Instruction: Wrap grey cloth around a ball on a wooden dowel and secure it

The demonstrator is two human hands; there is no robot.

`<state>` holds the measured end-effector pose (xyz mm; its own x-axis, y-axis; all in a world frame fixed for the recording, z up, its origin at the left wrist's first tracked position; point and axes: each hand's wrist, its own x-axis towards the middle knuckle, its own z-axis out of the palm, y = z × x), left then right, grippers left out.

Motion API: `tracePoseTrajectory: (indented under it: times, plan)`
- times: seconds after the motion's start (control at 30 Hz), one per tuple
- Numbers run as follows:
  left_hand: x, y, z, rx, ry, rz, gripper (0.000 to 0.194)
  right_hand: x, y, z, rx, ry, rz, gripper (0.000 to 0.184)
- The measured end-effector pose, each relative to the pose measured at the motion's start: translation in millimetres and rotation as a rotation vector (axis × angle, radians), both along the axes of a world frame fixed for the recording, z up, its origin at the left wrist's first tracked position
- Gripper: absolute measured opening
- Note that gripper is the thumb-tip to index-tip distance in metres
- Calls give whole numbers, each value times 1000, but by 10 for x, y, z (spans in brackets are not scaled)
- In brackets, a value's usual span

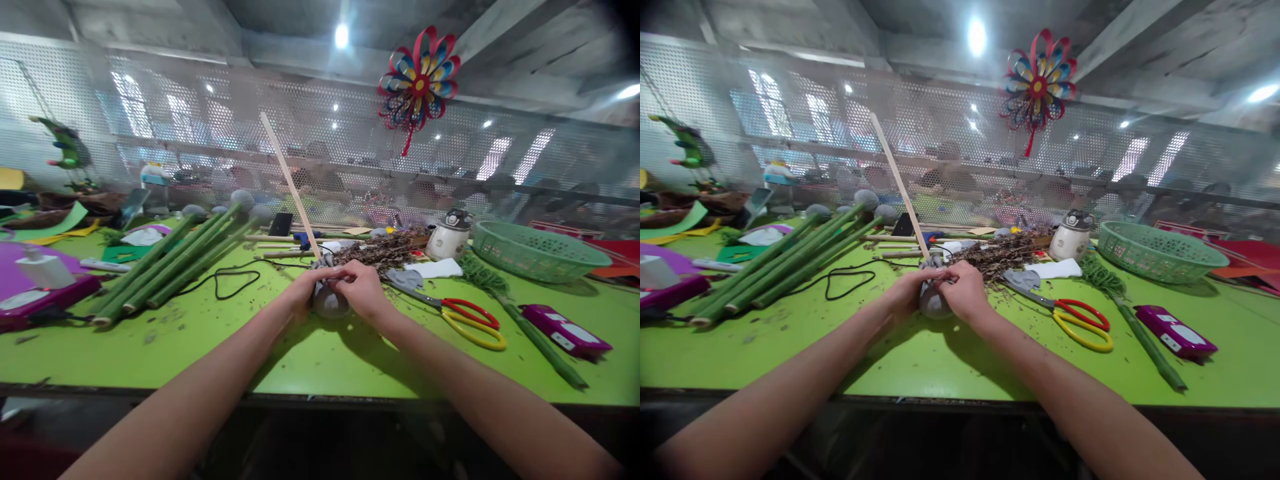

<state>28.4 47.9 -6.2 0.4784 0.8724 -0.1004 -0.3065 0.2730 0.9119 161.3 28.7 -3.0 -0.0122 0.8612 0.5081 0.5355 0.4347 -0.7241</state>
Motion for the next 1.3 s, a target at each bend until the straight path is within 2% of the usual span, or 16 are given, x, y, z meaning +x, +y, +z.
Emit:
tracePoseTrajectory:
  times: [0.1,0.27,0.4,0.67,0.83,1.0,1.17,1.3]
  plan:
    - [-39,-10,36,-8,73,-60,18,67,20,-38,-52,199,52,2]
    - [-53,1,64,57,151,-143,25,149,18,-68,-233,552,131,12]
    - [-39,10,37,108,162,-167,27,164,3,-52,-341,681,126,17]
    - [-36,-65,70,149,172,-170,20,191,-82,98,-519,778,144,24]
    - [-42,-51,64,113,166,-136,17,185,-117,129,-474,775,141,21]
    - [-13,-55,36,142,156,-83,17,179,-124,107,-445,757,164,21]
    - [35,-83,23,158,179,-3,10,156,-131,71,-423,753,111,22]
    - [46,-68,11,175,194,6,10,152,-126,48,-385,750,86,22]
